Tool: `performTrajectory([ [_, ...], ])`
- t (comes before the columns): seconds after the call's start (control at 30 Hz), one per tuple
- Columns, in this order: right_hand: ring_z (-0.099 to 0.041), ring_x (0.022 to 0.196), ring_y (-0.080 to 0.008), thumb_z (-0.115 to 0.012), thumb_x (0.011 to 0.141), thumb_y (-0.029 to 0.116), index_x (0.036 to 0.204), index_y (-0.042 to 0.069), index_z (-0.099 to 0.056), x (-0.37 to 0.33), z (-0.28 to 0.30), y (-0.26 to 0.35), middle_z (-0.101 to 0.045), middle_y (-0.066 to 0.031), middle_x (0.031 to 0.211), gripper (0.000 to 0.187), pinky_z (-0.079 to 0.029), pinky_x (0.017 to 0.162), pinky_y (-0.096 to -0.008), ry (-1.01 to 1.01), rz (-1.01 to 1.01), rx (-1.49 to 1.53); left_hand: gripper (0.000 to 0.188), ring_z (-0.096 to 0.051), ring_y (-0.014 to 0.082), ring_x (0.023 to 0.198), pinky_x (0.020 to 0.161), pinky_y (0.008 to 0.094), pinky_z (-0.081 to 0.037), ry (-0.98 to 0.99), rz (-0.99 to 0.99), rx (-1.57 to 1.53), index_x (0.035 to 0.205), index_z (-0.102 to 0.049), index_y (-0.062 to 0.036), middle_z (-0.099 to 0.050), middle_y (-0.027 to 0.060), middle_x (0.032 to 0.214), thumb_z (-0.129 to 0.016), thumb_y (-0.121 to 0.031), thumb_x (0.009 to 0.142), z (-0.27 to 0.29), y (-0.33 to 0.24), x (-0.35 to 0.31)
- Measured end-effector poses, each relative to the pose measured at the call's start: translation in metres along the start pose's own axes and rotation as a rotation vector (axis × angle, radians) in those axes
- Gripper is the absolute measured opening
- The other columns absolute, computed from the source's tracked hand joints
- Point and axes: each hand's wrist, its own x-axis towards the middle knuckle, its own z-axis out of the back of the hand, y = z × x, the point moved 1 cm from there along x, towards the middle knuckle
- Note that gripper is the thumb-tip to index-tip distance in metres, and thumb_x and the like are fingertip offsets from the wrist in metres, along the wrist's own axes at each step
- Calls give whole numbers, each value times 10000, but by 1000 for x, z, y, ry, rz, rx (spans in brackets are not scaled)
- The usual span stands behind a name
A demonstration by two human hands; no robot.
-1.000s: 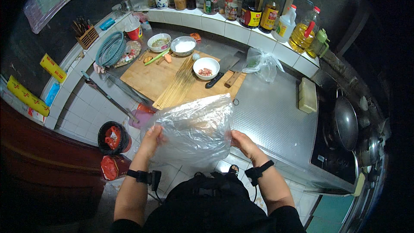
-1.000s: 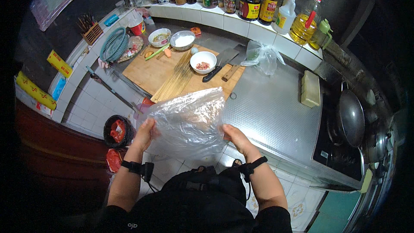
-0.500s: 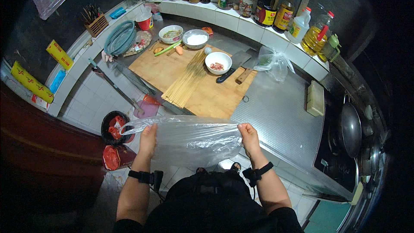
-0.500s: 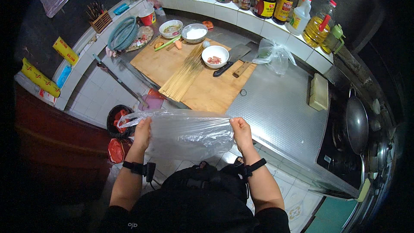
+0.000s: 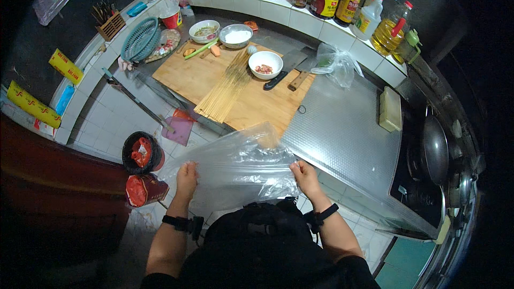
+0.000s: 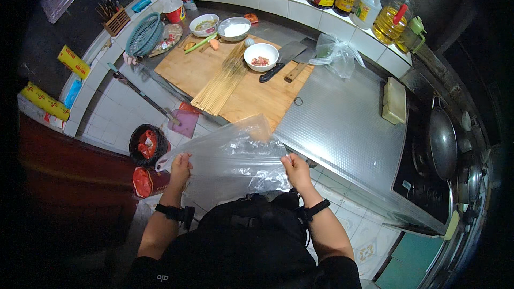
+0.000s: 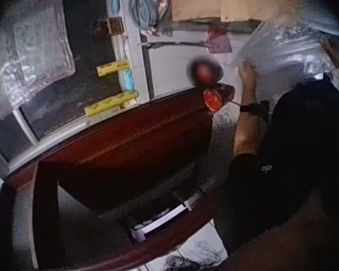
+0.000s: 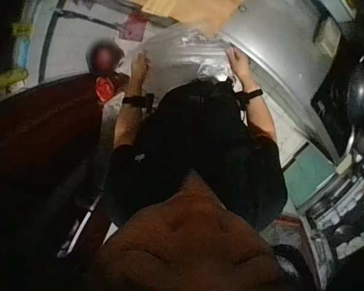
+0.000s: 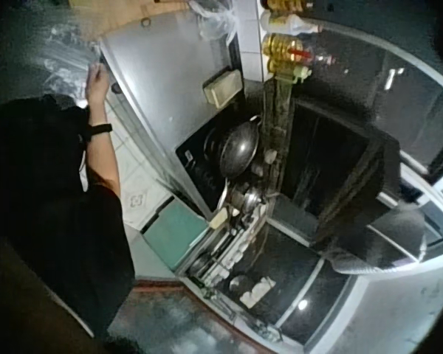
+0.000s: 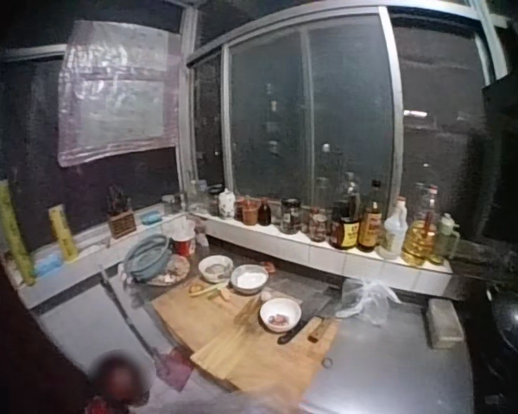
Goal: The person washes a white plate and a metal pan in a double-basin sink using a scrubbing pad and running water, then rinses and sets them aside. The person then moves to a countertop and handles a clear plastic bag near a cutting board with food items.
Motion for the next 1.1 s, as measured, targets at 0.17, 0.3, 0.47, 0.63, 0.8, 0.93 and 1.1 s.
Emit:
performTrajectory([
  [0.17, -486, 465, -131, -638, 826, 309, 745, 19, -596, 0, 17, 25, -503, -77, 507, 305, -388, 463, -322, -253, 46, -309, 250, -392, 53, 490, 432, 209, -319, -99, -214, 41, 945, -579, -55, -429, -37, 602, -446, -268, 945, -11, -17, 8],
  [0.3, -568, 716, -159, -456, 894, 493, 961, 45, -634, 4, 27, 16, -626, -67, 795, 487, -448, 664, -302, -19, -288, 293, 247, -372, 53, 481, 431, 207, -304, -31, -148, -18, 950, -582, -66, -408, -46, 586, -449, -275, 946, -10, -21, 3],
  [0.47, -560, 886, -154, -311, 894, 617, 1117, 48, -580, 15, 23, -1, -617, -61, 1010, 667, -428, 798, -303, 279, -533, 529, 251, -359, 51, 475, 429, 207, -294, 55, -29, -84, 953, -584, -85, -400, -50, 577, -452, -298, 945, 1, -16, 0],
  [0.63, -528, 663, -89, -568, 879, 368, 945, 68, -622, 48, -2, 12, -601, 15, 774, 312, -429, 605, -241, 388, -379, 486, 210, -365, 43, 457, 408, 202, -286, 66, -56, -21, 962, -583, -94, -414, -61, 571, -517, -287, 917, 11, -5, 2],
  [0.8, -401, 518, -57, -603, 869, 236, 721, 73, -549, 48, -4, 29, -478, 53, 600, 226, -349, 487, -220, 89, -166, 352, 276, -371, 39, 441, 393, 197, -282, -13, 0, -31, 1102, -541, -77, -437, -61, 572, -586, -235, 881, 23, 0, -5],
  [0.93, -413, 600, -53, -619, 860, 245, 784, 66, -579, 28, 3, 32, -481, 51, 660, 199, -358, 560, -209, 96, -194, 401, 471, -373, 41, 442, 390, 203, -287, -100, 11, -159, 1278, -416, -58, -446, -54, 584, -601, -191, 865, 28, 0, -11],
  [1.1, -485, 795, -116, -642, 832, 211, 864, 49, -621, -8, 8, 36, -543, -16, 852, 167, -395, 747, -246, 180, -92, 140, 517, -377, 57, 440, 399, 218, -313, -93, 24, -162, 1320, -373, -72, -452, -46, 590, -593, -168, 862, 32, -4, -17],
])
